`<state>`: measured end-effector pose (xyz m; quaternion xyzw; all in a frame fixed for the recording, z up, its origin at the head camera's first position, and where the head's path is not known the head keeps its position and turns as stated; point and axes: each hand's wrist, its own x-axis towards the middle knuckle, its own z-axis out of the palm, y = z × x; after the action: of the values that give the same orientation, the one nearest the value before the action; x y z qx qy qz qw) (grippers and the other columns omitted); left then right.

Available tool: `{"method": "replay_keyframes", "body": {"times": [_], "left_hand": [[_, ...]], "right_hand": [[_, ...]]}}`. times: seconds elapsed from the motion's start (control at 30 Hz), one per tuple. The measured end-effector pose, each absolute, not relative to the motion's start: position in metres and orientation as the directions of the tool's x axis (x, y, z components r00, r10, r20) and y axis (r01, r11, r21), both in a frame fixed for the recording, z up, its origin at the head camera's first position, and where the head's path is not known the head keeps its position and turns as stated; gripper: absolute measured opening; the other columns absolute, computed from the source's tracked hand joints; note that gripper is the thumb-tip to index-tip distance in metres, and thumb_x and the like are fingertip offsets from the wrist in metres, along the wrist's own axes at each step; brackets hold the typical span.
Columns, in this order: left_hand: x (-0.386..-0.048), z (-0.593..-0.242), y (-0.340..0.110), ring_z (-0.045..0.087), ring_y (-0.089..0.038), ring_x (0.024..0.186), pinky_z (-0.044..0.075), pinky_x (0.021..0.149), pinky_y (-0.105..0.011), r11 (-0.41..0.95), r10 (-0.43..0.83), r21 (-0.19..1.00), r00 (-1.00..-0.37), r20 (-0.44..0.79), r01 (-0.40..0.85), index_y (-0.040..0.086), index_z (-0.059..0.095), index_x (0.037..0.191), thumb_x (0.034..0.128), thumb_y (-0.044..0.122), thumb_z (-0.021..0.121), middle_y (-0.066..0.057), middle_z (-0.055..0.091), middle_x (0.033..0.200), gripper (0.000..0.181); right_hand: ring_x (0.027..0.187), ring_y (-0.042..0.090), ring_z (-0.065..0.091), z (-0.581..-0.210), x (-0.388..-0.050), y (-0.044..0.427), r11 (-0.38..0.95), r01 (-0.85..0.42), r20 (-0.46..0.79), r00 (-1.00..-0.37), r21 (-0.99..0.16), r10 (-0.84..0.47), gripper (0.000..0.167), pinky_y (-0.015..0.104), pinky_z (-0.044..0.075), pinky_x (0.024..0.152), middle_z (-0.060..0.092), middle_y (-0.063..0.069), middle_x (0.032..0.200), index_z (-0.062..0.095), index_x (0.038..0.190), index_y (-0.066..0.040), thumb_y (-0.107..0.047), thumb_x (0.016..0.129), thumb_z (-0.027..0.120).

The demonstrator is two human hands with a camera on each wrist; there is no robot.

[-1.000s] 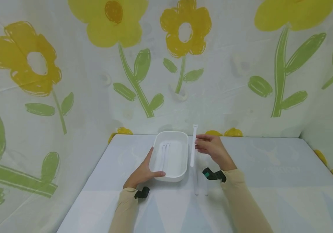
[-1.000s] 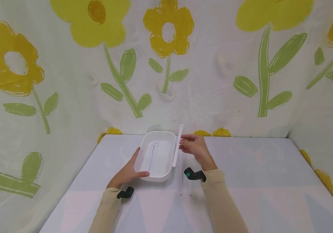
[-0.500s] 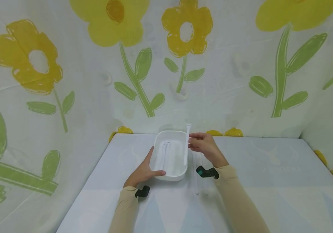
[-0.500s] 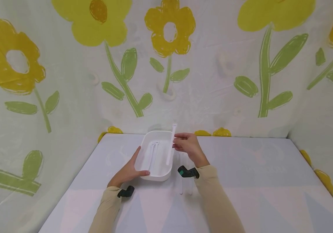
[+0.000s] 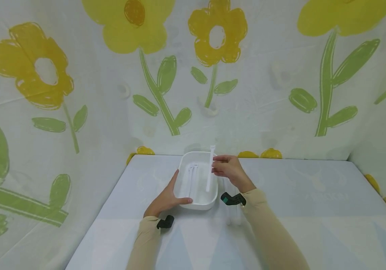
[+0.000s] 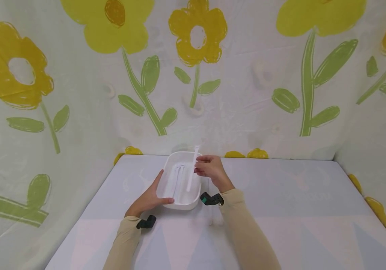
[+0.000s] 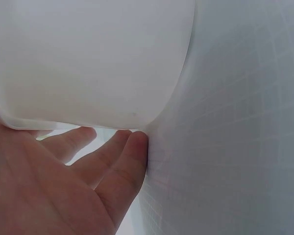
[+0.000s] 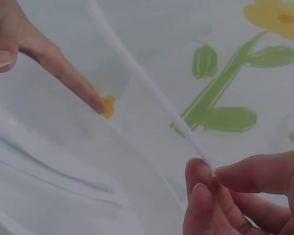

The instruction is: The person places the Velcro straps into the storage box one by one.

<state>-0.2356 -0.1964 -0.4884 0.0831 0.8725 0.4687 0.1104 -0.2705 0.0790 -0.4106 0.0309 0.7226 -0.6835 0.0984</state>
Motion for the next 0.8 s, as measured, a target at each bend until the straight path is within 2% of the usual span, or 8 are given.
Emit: {"method": "replay_keyframes", "body": {"times": [0.33,0.6,0.8], "left_hand": [[-0.236,-0.488,-0.198,0.038,-0.031,0.147,0.029,0.123,-0.063,0.517,0.276,0.853,-0.957,-0.092,0.067,0.031,0.000,0.167,0.0738,0.047,0.092,-0.003,0.017,0.175,0.132],[-0.236,-0.490,-0.198,0.041,-0.031,0.144,0.032,0.122,-0.061,0.515,0.282,0.853,-0.956,-0.080,0.081,0.028,0.001,0.168,0.0738,0.045,0.092,-0.006,0.020,0.174,0.132],[-0.237,-0.491,-0.197,0.043,-0.031,0.141,0.035,0.121,-0.062,0.517,0.279,0.853,-0.956,-0.085,0.075,0.031,0.001,0.167,0.0743,0.046,0.092,-0.004,0.022,0.172,0.131]], "right_hand": [[0.077,0.014,0.071,-0.414,-0.277,0.060,0.067,0.177,-0.183,-0.978,-0.982,-0.097,0.035,0.026,0.062,0.075,0.072,0.013,0.103,0.063,0.131,0.004,-0.007,0.098,0.068],[0.077,0.016,0.071,-0.422,-0.283,0.051,0.091,0.206,-0.215,-0.971,-0.974,-0.103,0.035,0.028,0.063,0.076,0.072,0.015,0.105,0.065,0.130,0.003,-0.007,0.097,0.069],[0.078,0.016,0.072,-0.428,-0.288,0.046,0.113,0.208,-0.218,-0.971,-0.972,-0.093,0.032,0.028,0.063,0.077,0.072,0.017,0.109,0.065,0.128,0.002,-0.007,0.097,0.069]]}}
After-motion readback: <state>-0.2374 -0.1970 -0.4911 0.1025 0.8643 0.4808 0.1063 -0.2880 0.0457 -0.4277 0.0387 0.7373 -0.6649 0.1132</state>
